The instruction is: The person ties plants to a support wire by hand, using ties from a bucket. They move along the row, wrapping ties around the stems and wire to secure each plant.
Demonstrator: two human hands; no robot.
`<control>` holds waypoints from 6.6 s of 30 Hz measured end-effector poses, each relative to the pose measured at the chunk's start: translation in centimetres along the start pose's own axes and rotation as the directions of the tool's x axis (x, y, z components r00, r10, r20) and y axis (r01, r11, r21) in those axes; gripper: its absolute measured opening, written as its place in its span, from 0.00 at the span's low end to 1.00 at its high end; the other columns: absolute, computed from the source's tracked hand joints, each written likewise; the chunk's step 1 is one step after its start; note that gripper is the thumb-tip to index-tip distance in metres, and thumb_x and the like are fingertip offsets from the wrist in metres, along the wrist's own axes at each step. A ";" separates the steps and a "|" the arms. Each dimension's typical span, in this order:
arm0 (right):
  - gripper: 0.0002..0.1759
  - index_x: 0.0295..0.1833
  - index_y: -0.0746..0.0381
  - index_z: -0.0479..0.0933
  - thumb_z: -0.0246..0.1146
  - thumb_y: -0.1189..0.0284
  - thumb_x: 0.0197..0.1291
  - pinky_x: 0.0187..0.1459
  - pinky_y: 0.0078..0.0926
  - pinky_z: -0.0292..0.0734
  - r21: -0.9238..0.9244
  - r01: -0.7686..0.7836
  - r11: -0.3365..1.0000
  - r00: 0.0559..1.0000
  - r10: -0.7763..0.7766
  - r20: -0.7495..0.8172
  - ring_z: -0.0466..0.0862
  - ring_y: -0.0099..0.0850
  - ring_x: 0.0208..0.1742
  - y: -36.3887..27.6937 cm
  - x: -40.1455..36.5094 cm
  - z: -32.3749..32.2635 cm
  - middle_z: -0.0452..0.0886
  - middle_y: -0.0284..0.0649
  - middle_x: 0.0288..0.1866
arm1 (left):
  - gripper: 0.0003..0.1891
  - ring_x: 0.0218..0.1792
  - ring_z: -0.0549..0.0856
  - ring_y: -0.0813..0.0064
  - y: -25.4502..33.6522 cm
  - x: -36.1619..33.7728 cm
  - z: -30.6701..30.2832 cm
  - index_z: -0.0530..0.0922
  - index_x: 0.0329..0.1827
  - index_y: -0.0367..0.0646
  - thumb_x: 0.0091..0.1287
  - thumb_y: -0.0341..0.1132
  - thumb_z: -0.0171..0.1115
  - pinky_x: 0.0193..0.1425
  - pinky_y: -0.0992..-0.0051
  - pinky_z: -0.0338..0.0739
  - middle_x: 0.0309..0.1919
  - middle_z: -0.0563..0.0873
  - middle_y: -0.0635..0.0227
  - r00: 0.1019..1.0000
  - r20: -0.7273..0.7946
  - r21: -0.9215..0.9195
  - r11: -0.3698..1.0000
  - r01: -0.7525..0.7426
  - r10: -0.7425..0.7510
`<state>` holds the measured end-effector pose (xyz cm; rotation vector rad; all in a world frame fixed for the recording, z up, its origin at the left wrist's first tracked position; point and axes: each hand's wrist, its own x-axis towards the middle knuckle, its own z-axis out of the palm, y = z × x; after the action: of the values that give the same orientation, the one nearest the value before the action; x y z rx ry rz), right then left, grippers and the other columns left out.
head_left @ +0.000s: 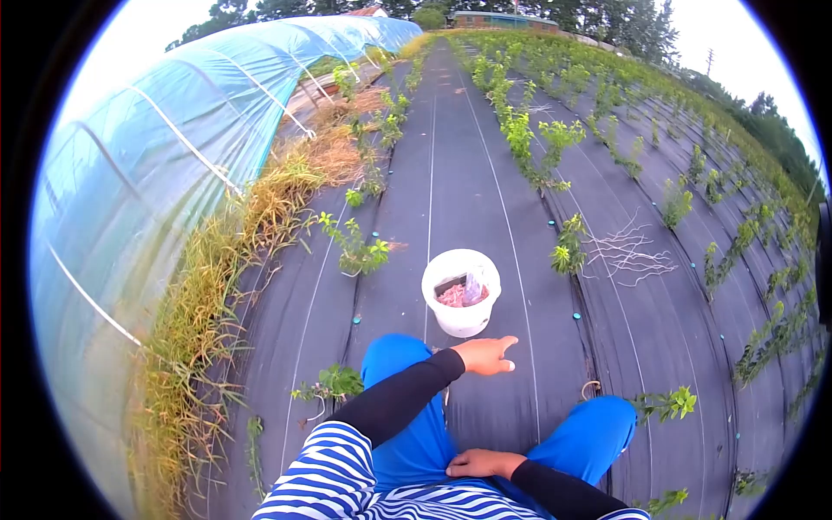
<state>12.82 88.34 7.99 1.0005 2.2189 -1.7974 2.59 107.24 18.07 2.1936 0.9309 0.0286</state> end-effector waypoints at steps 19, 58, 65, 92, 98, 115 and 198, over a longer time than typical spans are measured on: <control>0.08 0.34 0.63 0.76 0.56 0.70 0.53 0.37 0.43 0.74 -0.706 0.251 0.662 0.925 -0.380 -0.027 0.81 0.44 0.36 -24.7 -9.0 -14.2 0.78 0.48 0.33 | 0.28 0.44 0.83 0.63 0.2 -3.4 -6.0 0.66 0.64 0.42 0.63 0.42 0.60 0.48 0.67 0.76 0.48 0.81 0.56 0.991 -0.128 0.110 0.993 0.041 -0.026; 0.12 0.48 0.69 0.74 0.57 0.78 0.58 0.32 0.21 0.73 -0.201 -0.371 0.907 0.876 0.270 -0.399 0.77 0.22 0.28 -3.2 -3.6 -29.8 0.77 0.35 0.29 | 0.26 0.48 0.81 0.70 -28.7 -26.1 25.4 0.67 0.63 0.37 0.63 0.37 0.60 0.50 0.70 0.78 0.50 0.79 0.64 0.047 0.061 -0.822 -0.077 -0.564 -0.997; 0.12 0.47 0.65 0.75 0.52 0.70 0.64 0.24 0.16 0.69 -0.121 -0.572 0.811 0.721 0.427 -0.545 0.78 0.20 0.24 -0.4 -9.2 -30.6 0.80 0.36 0.28 | 0.24 0.53 0.78 0.67 -34.3 -20.2 24.0 0.61 0.66 0.42 0.67 0.25 0.49 0.57 0.65 0.74 0.58 0.74 0.60 0.104 0.179 -0.440 -0.174 -0.881 -0.978; 0.15 0.52 0.67 0.74 0.59 0.77 0.58 0.37 0.21 0.72 -0.165 -0.407 0.898 0.884 0.342 -0.320 0.76 0.23 0.34 -7.1 10.9 -31.9 0.79 0.39 0.32 | 0.24 0.51 0.81 0.66 -29.6 -26.1 26.9 0.69 0.56 0.42 0.55 0.14 0.47 0.55 0.65 0.78 0.53 0.79 0.59 0.344 0.132 -0.403 -0.367 -0.838 -0.930; 0.15 0.51 0.66 0.75 0.59 0.78 0.56 0.35 0.23 0.73 -0.278 -0.354 0.893 0.934 0.325 -0.145 0.78 0.26 0.33 -7.3 15.6 -31.9 0.80 0.42 0.33 | 0.19 0.38 0.80 0.72 -30.1 -28.3 28.1 0.73 0.51 0.46 0.57 0.18 0.52 0.40 0.73 0.76 0.40 0.81 0.68 0.307 0.027 -0.350 -0.296 -0.889 -0.951; 0.12 0.44 0.60 0.77 0.60 0.68 0.55 0.45 0.43 0.73 -0.632 0.008 0.775 0.977 0.128 0.169 0.80 0.46 0.45 -8.3 33.6 -17.6 0.81 0.47 0.38 | 0.09 0.42 0.82 0.54 -38.8 -24.1 22.3 0.83 0.40 0.47 0.60 0.39 0.63 0.47 0.62 0.75 0.40 0.83 0.58 -0.230 -0.558 -0.742 0.355 0.569 -0.797; 0.16 0.39 0.62 0.80 0.64 0.61 0.54 0.37 0.31 0.76 -0.163 -0.024 0.986 0.992 0.044 0.120 0.82 0.33 0.36 -8.5 49.6 -9.0 0.82 0.40 0.34 | 0.12 0.34 0.83 0.57 -41.0 -32.0 6.5 0.84 0.35 0.51 0.54 0.46 0.65 0.40 0.61 0.76 0.29 0.83 0.60 0.399 -0.155 -0.280 0.428 0.860 -0.904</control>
<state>-27.56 116.42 -5.99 0.8654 2.2168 -1.5895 -44.22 102.07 -4.96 1.2818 2.1104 -0.0968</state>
